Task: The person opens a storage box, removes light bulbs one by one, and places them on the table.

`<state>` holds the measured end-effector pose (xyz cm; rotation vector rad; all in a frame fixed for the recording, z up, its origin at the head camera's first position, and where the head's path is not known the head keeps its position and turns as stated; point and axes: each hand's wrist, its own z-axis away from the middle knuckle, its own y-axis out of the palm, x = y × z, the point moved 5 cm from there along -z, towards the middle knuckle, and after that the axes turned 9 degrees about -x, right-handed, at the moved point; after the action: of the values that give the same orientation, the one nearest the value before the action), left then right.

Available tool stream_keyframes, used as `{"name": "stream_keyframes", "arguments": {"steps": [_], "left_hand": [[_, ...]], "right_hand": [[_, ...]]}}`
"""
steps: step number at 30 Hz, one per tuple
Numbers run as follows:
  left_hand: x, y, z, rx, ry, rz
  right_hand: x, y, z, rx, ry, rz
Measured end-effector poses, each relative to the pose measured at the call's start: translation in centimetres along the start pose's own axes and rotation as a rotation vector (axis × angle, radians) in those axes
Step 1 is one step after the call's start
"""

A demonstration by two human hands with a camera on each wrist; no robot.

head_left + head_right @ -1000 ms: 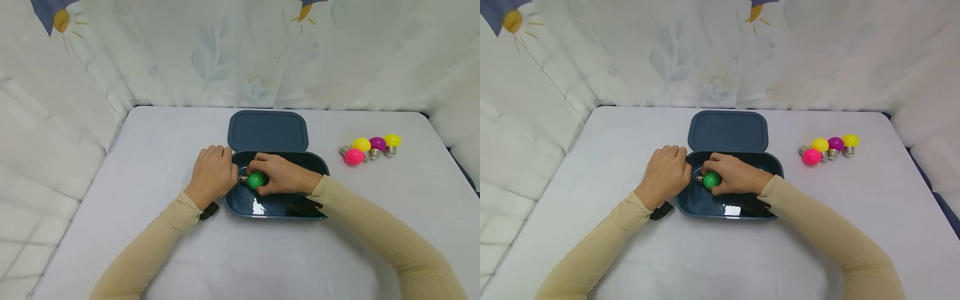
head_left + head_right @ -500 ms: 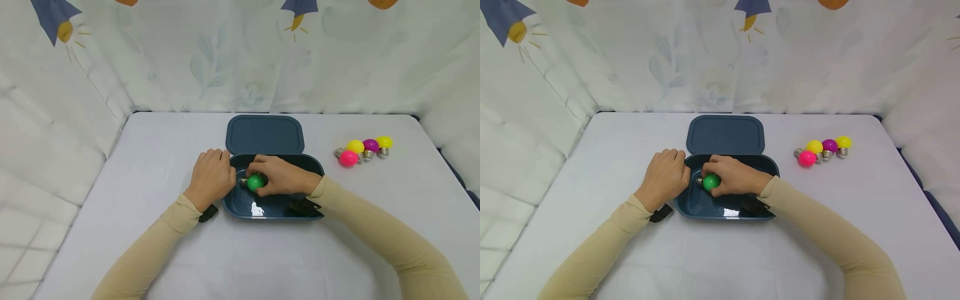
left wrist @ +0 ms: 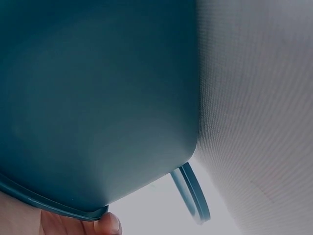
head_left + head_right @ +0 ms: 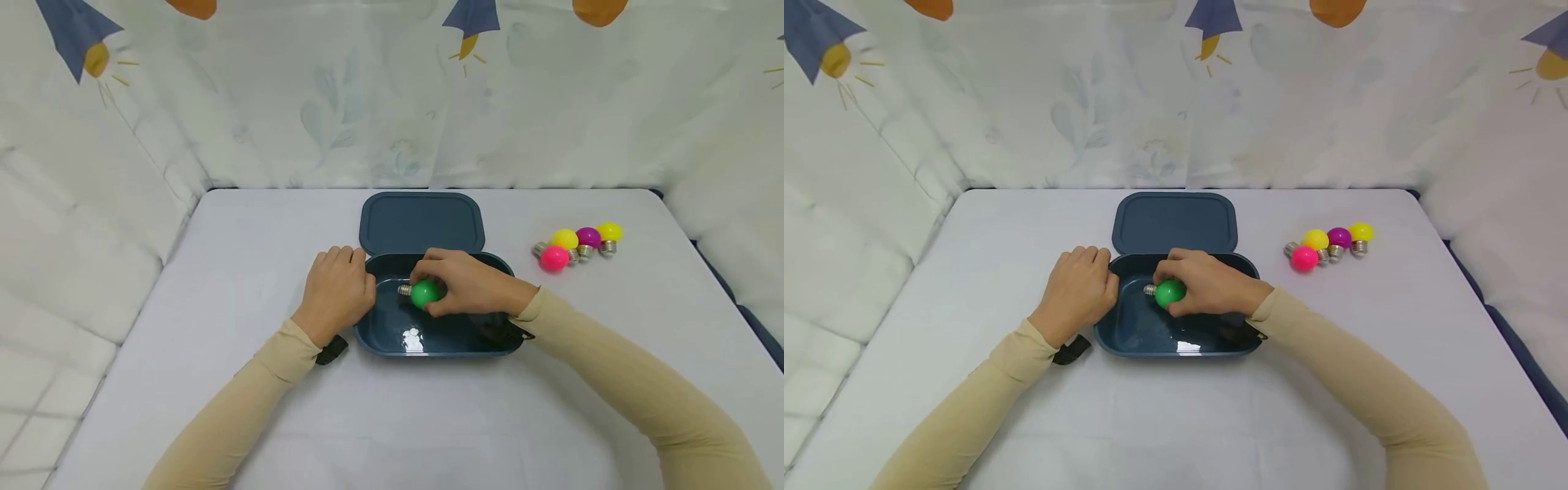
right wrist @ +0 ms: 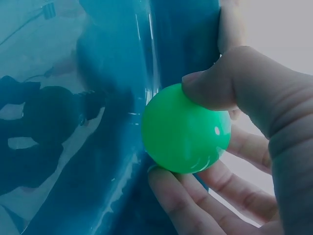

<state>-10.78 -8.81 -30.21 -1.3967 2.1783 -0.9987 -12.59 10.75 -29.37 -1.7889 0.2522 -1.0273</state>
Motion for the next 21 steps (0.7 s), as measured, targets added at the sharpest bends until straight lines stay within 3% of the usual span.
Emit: {"name": "stream_keyframes", "arguments": {"steps": [13, 21], "left_hand": [[0.0, 0.1, 0.0, 0.039, -0.023, 0.02], [0.0, -0.1, 0.0, 0.019, -0.011, 0.022]], "right_hand": [[0.2, -1.9, 1.9, -0.106, -0.053, -0.044], [0.1, -3.5, 3.2, -0.167, -0.04, -0.04]]}}
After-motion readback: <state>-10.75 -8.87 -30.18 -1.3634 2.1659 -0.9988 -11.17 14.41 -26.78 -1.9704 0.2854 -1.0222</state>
